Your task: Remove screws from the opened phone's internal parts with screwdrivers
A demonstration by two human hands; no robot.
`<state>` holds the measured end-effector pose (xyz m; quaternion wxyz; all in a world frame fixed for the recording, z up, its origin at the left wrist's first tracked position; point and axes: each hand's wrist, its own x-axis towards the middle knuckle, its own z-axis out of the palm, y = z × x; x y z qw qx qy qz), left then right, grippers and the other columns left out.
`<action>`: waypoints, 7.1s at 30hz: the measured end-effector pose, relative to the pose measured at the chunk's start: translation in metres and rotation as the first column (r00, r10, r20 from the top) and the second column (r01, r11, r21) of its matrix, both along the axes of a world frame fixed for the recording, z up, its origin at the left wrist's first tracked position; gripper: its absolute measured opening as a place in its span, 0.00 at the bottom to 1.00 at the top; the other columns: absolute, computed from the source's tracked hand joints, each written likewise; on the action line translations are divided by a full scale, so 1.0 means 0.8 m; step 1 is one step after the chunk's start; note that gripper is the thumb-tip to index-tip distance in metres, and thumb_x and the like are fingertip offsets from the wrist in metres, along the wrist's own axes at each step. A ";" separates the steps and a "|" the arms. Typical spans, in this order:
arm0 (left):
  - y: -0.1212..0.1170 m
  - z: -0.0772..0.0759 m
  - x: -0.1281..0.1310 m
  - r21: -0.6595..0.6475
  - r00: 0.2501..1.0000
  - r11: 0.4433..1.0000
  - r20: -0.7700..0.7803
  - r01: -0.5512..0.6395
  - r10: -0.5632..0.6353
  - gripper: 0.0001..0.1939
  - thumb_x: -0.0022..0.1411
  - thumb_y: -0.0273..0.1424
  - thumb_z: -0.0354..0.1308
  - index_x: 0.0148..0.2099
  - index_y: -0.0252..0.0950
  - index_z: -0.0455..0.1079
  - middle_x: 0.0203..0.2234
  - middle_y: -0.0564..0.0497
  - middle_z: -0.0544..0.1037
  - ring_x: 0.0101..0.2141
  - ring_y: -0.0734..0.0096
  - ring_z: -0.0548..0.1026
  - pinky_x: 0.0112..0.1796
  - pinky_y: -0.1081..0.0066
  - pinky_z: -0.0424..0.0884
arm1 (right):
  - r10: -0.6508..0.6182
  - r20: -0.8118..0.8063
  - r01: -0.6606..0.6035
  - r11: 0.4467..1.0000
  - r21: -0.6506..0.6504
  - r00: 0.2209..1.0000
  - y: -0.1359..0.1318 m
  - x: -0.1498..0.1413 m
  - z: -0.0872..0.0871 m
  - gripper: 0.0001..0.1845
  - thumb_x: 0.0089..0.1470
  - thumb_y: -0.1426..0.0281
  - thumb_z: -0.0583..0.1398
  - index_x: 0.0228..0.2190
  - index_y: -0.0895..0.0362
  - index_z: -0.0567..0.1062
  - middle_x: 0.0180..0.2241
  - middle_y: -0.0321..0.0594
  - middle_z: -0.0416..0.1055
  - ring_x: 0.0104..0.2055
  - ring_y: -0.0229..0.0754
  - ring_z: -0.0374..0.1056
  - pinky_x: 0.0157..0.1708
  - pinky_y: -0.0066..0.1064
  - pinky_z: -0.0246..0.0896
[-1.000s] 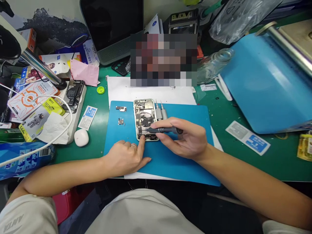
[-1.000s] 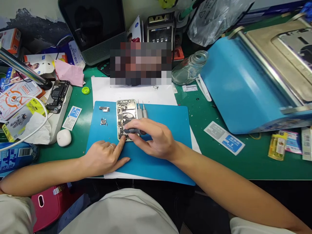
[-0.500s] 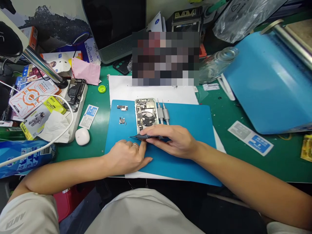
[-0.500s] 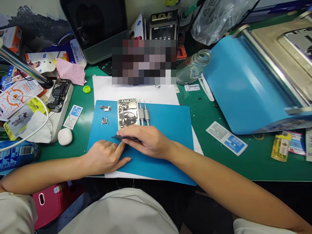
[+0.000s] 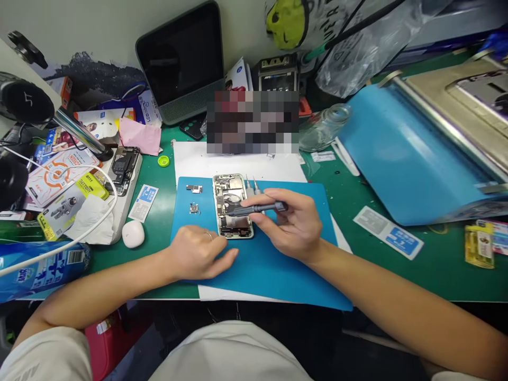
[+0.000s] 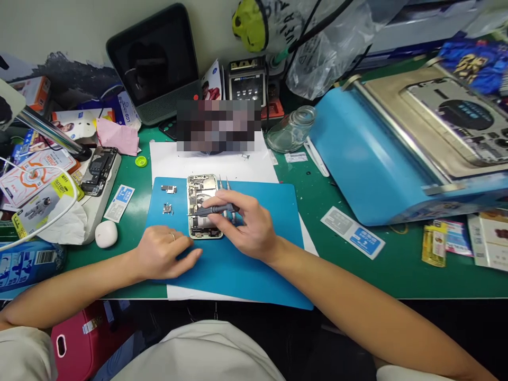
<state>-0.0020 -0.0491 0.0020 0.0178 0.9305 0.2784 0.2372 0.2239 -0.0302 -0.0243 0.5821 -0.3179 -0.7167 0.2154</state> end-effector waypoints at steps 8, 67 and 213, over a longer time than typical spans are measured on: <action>0.025 0.010 -0.024 -0.088 0.966 0.969 0.095 -0.232 0.239 0.14 0.74 0.38 0.56 0.39 0.35 0.74 0.18 0.57 0.73 0.18 0.76 0.72 0.23 0.73 0.61 | 0.004 -0.076 -0.003 1.000 0.020 0.997 0.004 0.000 0.007 0.27 0.60 0.77 0.65 0.57 0.48 0.68 0.41 0.38 0.82 0.42 0.42 0.81 0.44 0.38 0.81; 0.031 -0.004 -0.032 -0.212 0.991 0.977 0.134 0.003 0.026 0.15 0.76 0.38 0.56 0.40 0.36 0.76 0.23 0.57 0.79 0.21 0.78 0.75 0.26 0.75 0.65 | 0.172 -0.050 -0.175 0.983 -0.062 0.984 -0.005 -0.003 0.013 0.24 0.59 0.76 0.67 0.54 0.48 0.73 0.41 0.39 0.83 0.40 0.44 0.82 0.39 0.34 0.82; 0.028 -0.004 -0.031 -0.232 0.989 0.973 0.147 0.019 0.016 0.13 0.75 0.37 0.58 0.41 0.34 0.77 0.22 0.56 0.78 0.21 0.76 0.75 0.26 0.73 0.66 | 0.192 -0.055 -0.196 0.977 -0.083 0.980 -0.004 -0.005 0.005 0.36 0.59 0.79 0.66 0.64 0.46 0.66 0.43 0.40 0.82 0.43 0.42 0.81 0.42 0.37 0.83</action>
